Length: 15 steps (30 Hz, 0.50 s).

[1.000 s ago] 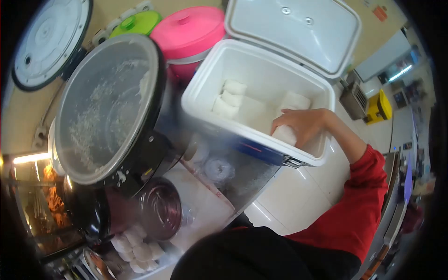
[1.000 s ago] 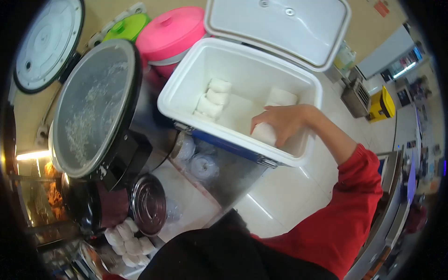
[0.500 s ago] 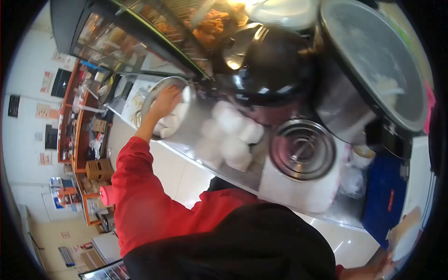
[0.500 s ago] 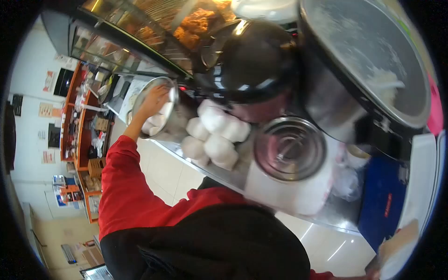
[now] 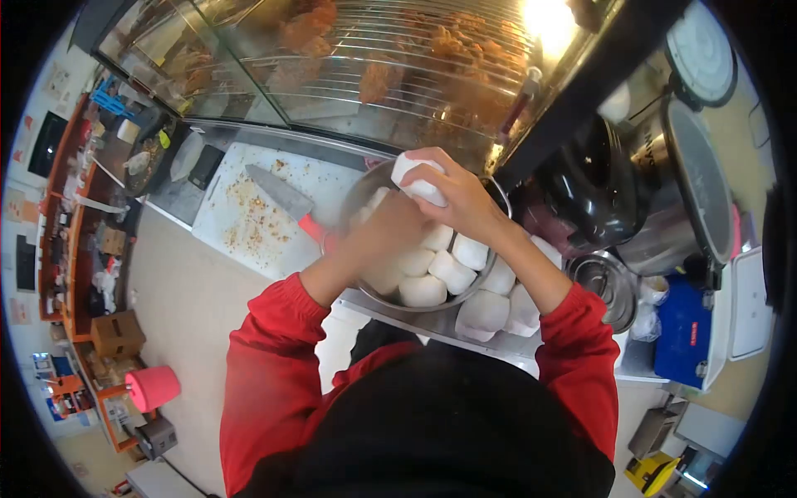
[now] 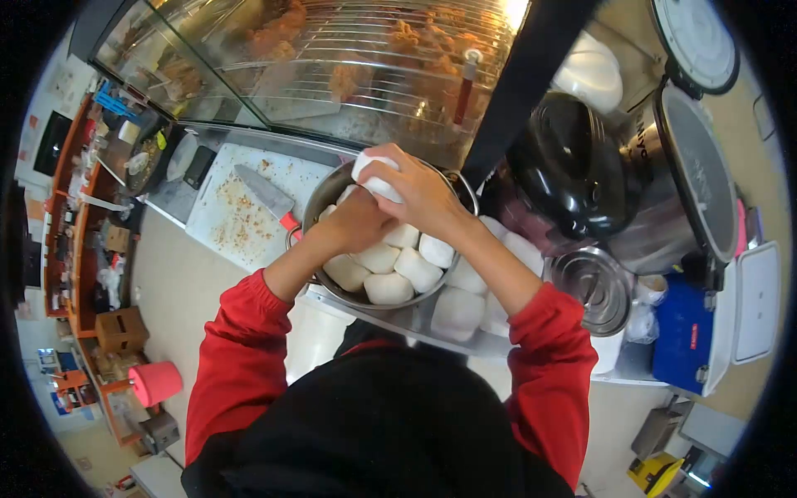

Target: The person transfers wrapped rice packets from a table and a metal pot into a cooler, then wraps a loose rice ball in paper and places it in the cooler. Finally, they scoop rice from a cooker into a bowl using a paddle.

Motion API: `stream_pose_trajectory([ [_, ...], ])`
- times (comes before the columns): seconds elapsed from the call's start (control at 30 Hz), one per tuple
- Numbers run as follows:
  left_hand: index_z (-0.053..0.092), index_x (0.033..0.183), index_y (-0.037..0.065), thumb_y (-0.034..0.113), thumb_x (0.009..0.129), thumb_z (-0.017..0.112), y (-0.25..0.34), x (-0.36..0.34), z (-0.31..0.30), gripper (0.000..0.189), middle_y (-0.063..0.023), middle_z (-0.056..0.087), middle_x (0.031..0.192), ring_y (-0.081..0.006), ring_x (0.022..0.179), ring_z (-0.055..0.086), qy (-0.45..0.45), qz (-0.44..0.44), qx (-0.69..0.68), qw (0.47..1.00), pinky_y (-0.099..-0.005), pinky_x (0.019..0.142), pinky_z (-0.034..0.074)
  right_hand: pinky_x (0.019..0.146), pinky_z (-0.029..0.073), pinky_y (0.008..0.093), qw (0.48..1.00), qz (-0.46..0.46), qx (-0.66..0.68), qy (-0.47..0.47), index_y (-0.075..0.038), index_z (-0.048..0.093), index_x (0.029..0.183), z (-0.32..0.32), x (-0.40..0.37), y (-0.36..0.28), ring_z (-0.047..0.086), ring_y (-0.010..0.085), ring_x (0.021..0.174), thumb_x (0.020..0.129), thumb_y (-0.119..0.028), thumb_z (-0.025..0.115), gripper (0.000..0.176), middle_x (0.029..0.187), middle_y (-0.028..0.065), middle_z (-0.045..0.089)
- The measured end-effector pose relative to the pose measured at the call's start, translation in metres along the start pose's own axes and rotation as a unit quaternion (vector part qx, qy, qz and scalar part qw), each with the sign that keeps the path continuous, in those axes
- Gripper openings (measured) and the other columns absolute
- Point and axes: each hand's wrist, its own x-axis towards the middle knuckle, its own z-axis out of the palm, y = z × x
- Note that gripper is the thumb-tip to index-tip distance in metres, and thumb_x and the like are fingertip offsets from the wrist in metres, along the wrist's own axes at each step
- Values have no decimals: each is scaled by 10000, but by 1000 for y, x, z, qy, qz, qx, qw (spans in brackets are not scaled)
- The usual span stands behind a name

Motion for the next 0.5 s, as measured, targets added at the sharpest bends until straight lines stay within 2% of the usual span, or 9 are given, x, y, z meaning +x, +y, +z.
stream_pose_trajectory([
  [0.07, 503, 1145, 7, 294, 877, 495, -8, -1, 28, 392, -179, 502, 1178, -330, 1136, 445, 154, 24, -29, 987, -456, 910, 378, 843, 447, 383, 996, -6, -87, -36, -155, 544, 977, -2, 7, 16, 489, 286, 1091, 701, -69, 662, 313, 1175, 53, 490],
  [0.1, 471, 1196, 12, 334, 890, 482, -6, -3, 31, 444, -172, 479, 1202, -335, 1174, 407, 169, 37, -13, 985, -473, 918, 374, 852, 437, 385, 991, -9, -125, -54, -158, 540, 977, -2, 9, 19, 477, 274, 1105, 691, -75, 668, 324, 1168, 45, 494],
  [0.2, 453, 1213, -4, 337, 887, 487, -5, -6, 26, 473, -180, 474, 1203, -337, 1208, 386, 97, 26, -52, 994, -467, 951, 360, 893, 374, 379, 962, -66, -254, -80, -172, 545, 970, 2, 8, 17, 436, 221, 1132, 653, -98, 687, 356, 1128, 19, 514],
  [0.23, 452, 1214, -8, 341, 885, 492, -4, -7, 28, 481, -182, 474, 1198, -338, 1217, 379, 112, 23, -46, 992, -467, 959, 355, 917, 313, 367, 942, -54, -314, -106, -174, 564, 947, -2, 10, 12, 418, 193, 1133, 639, -122, 689, 336, 1092, 0, 528],
  [0.33, 432, 1234, -20, 354, 882, 503, 1, -17, 32, 519, -190, 459, 1220, -342, 1254, 344, 128, 16, -41, 991, -473, 988, 331, 893, 320, 357, 907, -55, -379, -174, -166, 586, 913, 3, 22, 9, 426, 199, 1113, 655, -160, 678, 274, 1057, -13, 538],
  [0.37, 416, 1253, -24, 359, 882, 505, 1, -21, 29, 541, -196, 442, 1252, -346, 1273, 322, 121, 15, -50, 991, -476, 1001, 318, 937, 308, 374, 899, -61, -393, -183, -146, 601, 896, 4, 21, 11, 418, 209, 1132, 719, -221, 646, 197, 1088, 8, 527],
  [0.4, 399, 1272, -28, 365, 883, 506, 2, -25, 21, 563, -202, 425, 1285, -350, 1293, 301, 118, 15, -58, 991, -479, 1015, 305, 954, 299, 380, 909, -74, -374, -166, -132, 603, 911, 4, 22, 14, 414, 213, 1138, 741, -243, 634, 206, 1107, 24, 519],
  [0.47, 341, 1316, -39, 378, 887, 504, 7, -51, -3, 620, -207, 357, 1357, -351, 1325, 247, 112, 47, -205, 971, -477, 1046, 266, 987, 282, 392, 928, -100, -332, -136, -104, 606, 941, 4, 19, 19, 408, 221, 1149, 784, -288, 610, 242, 1146, 55, 504],
  [0.5, 312, 1339, -44, 384, 888, 503, 7, -64, -14, 650, -210, 323, 1394, -352, 1342, 220, 108, 60, -276, 953, -476, 1062, 246, 1049, 245, 404, 915, -72, -368, -148, -40, 555, 1126, 0, 22, 14, 352, 240, 1242, 823, -356, 574, 438, 1292, 106, 434],
])
